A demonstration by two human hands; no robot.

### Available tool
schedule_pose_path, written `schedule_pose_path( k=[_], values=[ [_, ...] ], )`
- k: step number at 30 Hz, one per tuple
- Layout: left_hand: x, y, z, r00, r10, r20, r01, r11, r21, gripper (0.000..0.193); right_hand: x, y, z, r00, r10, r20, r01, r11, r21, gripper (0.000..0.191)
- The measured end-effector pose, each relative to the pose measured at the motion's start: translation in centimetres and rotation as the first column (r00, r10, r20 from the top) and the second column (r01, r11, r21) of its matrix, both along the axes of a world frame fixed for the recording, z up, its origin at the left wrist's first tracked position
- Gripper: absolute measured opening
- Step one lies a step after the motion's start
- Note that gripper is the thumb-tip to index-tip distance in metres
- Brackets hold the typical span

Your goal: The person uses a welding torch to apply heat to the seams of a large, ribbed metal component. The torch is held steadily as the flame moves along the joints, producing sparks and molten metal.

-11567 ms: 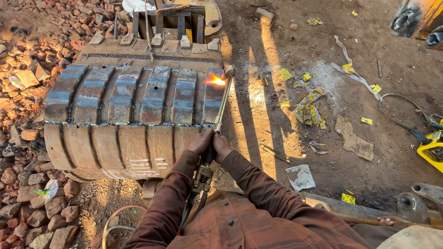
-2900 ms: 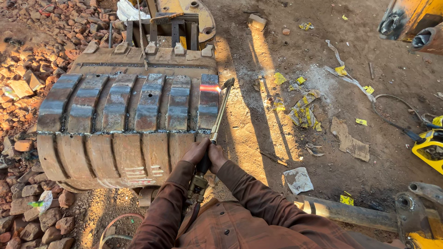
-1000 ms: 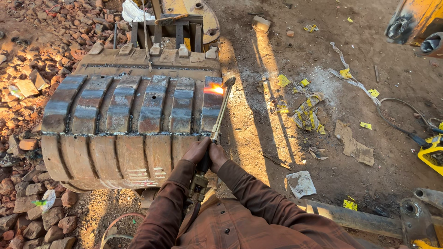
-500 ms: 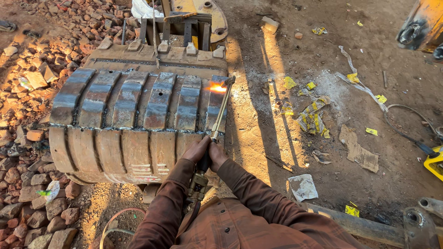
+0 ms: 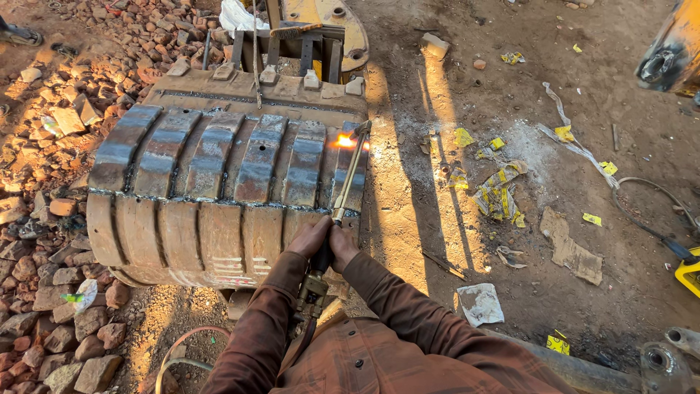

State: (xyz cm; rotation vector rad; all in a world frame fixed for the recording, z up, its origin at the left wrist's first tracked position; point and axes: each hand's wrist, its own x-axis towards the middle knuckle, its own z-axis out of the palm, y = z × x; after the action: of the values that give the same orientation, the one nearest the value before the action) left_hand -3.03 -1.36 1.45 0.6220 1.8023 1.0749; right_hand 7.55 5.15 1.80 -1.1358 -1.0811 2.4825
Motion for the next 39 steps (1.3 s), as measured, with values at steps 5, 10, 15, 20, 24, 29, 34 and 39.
schedule_pose_path(
  k=[5,10,15,20,24,29,34,39],
  values=[
    [0.1,-0.2,0.1,1.0,-0.004,0.016,0.004,1.0,0.021,0.069,-0.1,-0.1,-0.3,1.0,-0.016,0.01,0.016,1.0,-0.004,0.036],
    [0.1,-0.4,0.3,0.999,0.029,0.014,-0.029,1.0,0.003,0.072,-0.2,-0.1,-0.4,1.0,-0.016,0.004,0.016,1.0,-0.009,0.036],
    [0.0,-0.4,0.7,0.999,0.029,-0.017,-0.03,0.999,-0.037,0.076,-0.3,-0.2,-0.2,1.0,-0.012,0.006,0.012,1.0,-0.003,0.036],
    [0.2,-0.5,1.0,0.999,0.028,0.024,-0.027,0.999,-0.025,0.078,-0.1,-0.3,0.0,1.0,0.016,-0.01,-0.016,1.0,-0.001,0.037],
    [0.3,-0.7,1.2,1.0,0.015,-0.005,-0.016,0.998,-0.057,0.078,0.0,-0.4,0.1,1.0,0.014,0.002,-0.014,1.0,-0.013,0.036],
    [0.4,-0.9,1.6,1.0,0.027,0.011,-0.027,0.999,-0.031,0.076,-0.1,-0.5,0.2,1.0,0.009,-0.003,-0.009,1.0,-0.007,0.037],
    [0.3,-1.1,2.2,0.999,0.042,-0.008,-0.042,0.997,-0.07,0.076,-0.3,-0.5,0.0,1.0,0.002,-0.015,-0.002,1.0,-0.003,0.038],
    [0.4,-0.8,2.3,0.999,-0.005,-0.053,0.004,1.0,-0.03,0.067,-0.2,-0.2,-0.3,1.0,0.008,-0.011,-0.008,1.0,0.001,0.04]
  ],
)
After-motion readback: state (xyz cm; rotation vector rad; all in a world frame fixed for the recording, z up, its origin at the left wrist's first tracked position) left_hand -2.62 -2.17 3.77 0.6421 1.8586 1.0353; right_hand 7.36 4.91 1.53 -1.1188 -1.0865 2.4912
